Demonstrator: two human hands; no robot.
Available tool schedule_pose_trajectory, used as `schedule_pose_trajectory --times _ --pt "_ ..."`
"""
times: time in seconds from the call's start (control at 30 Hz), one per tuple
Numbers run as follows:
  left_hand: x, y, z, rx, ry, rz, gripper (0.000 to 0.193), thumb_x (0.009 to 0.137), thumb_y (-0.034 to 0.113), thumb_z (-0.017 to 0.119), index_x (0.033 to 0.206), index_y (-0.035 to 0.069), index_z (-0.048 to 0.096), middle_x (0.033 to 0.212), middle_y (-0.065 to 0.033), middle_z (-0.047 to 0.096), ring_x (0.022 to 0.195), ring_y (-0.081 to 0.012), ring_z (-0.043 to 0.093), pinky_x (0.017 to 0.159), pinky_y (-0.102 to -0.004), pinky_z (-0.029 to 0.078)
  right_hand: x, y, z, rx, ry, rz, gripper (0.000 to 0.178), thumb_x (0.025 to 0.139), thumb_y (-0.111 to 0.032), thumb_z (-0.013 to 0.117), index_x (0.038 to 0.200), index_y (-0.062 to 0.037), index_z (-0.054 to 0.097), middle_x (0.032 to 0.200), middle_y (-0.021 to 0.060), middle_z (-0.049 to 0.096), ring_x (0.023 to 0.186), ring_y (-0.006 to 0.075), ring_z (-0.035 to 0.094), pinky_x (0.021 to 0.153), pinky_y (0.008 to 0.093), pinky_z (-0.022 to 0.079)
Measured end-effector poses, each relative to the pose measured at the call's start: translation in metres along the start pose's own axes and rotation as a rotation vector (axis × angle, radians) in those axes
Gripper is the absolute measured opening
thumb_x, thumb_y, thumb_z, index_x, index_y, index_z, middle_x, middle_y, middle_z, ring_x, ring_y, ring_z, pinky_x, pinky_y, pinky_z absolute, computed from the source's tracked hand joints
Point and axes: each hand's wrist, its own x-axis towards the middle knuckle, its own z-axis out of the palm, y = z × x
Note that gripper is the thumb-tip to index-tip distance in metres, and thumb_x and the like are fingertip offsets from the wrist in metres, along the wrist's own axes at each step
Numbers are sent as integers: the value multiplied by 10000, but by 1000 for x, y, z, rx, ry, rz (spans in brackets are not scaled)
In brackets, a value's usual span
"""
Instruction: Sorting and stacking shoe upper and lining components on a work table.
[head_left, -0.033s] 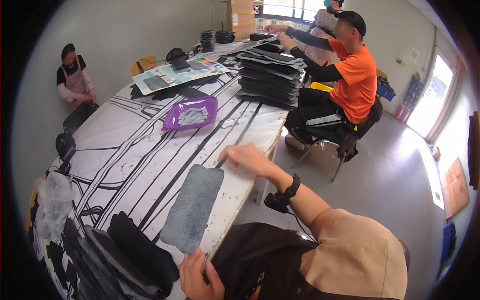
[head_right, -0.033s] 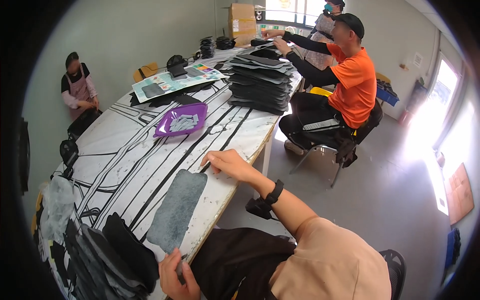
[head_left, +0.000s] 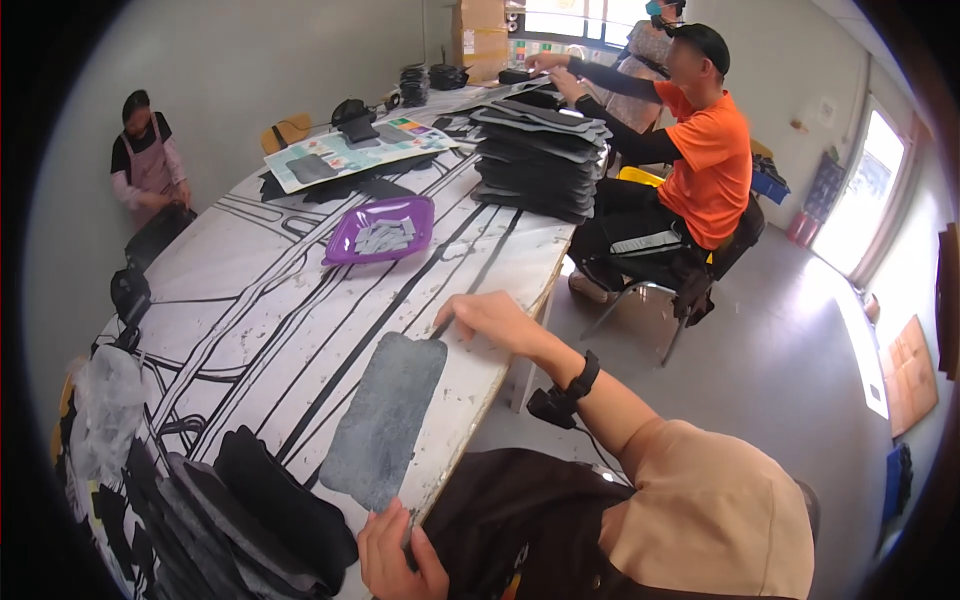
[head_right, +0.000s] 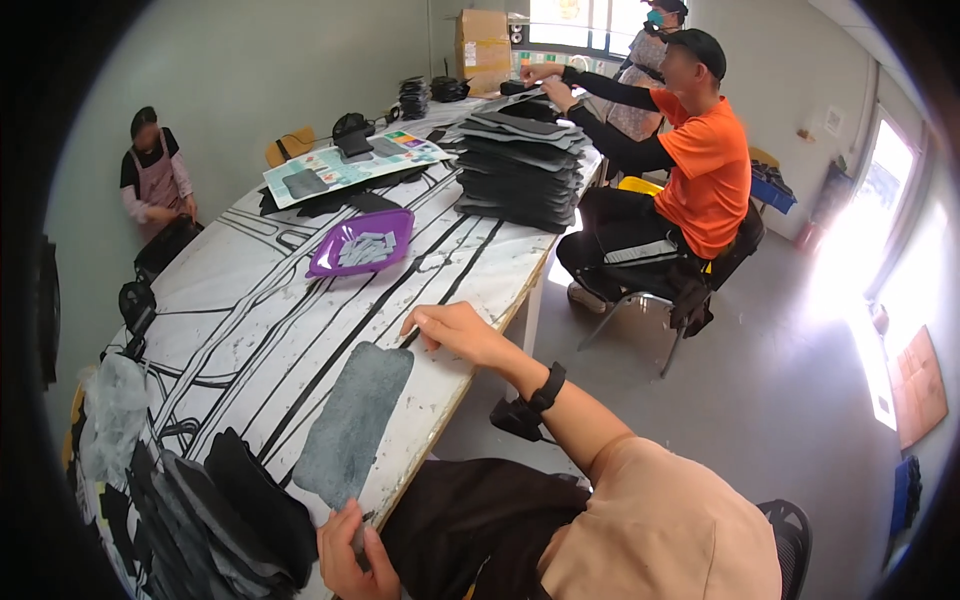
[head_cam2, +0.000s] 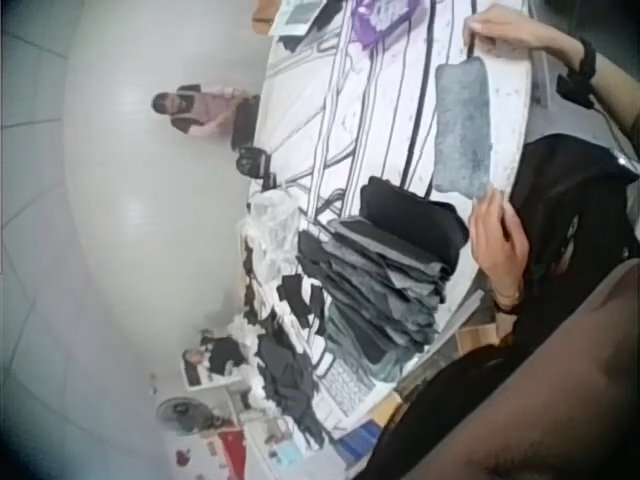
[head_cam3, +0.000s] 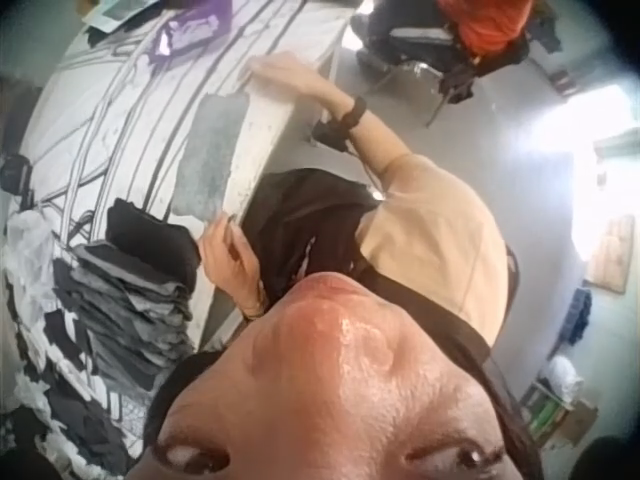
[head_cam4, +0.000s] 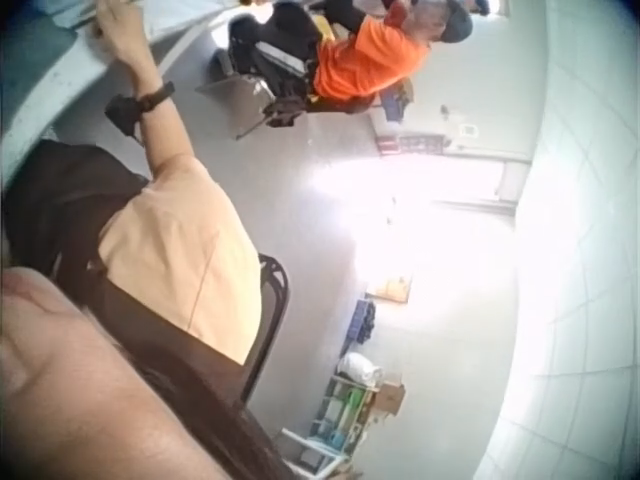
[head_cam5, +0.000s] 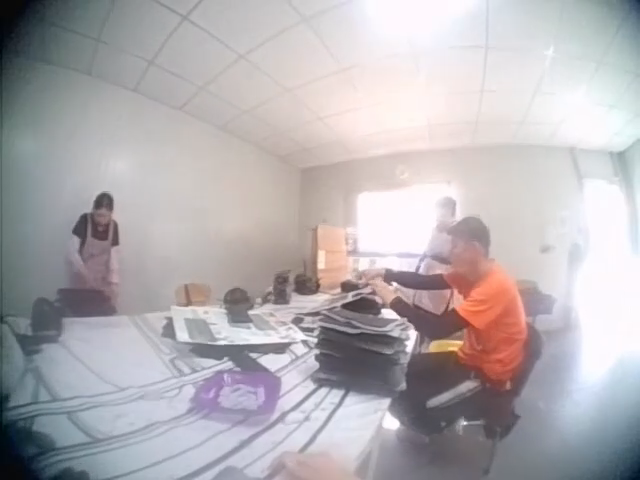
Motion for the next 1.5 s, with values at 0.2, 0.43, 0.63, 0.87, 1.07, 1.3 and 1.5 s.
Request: schedule_pose_trajectory --times 0.2,0.43,0.63,0.87,1.07,1.3,1.5 --pt "-1 -1 2 -11 -3 1 148 968 57 654 1072 -42 688 1037 -199 720 914 -383 674 819 -424 541 -1 3 -2 -1 -22 55 512 1076 -459 383 1103 -72 716 699 23 566 730 136 552 734 298 454" --pt "2 -3 3 -19 -5 28 163 976 63 643 1085 -52 684 1041 -209 717 926 -387 678 837 -432 540 4 6 -3 -25 -7 -7 440 1073 -380 402 1072 -66 710 660 39 570 678 141 586 692 309 465" --pt "-2 -5 3 -20 0 31 192 974 65 644 1115 -62 677 1063 -212 715 946 -382 682 852 -430 541 5 8 -1 6 -12 -12 424 1073 -362 407 1078 -68 712 661 33 573 677 134 588 688 307 463" --pt "-8 -3 3 -33 14 -38 256 971 77 652 1190 -56 665 1078 -212 710 963 -374 687 852 -407 544 -1 9 0 27 0 -27 396 1066 -344 430 1079 -68 713 652 28 576 664 123 592 667 296 459" --pt "-3 -1 2 -19 -18 -48 260 974 73 641 1202 -50 668 1079 -209 714 956 -368 689 851 -405 546 4 7 -1 18 -16 35 329 1041 -304 495 1084 -61 712 693 35 621 687 114 618 646 293 467" --pt "-2 -3 4 -2 -26 -20 251 975 74 641 1187 -55 674 1055 -198 721 933 -363 689 829 -397 548 3 12 1 84 12 8 247 999 -228 567 1093 -48 708 827 72 699 715 125 632 658 292 493" --pt "-4 -6 4 -31 -26 -25 245 971 69 653 1178 -60 677 1037 -194 724 914 -333 691 774 -366 553 1 12 0 78 5 25 250 997 -239 570 1097 -58 710 821 65 697 722 124 641 661 291 492"
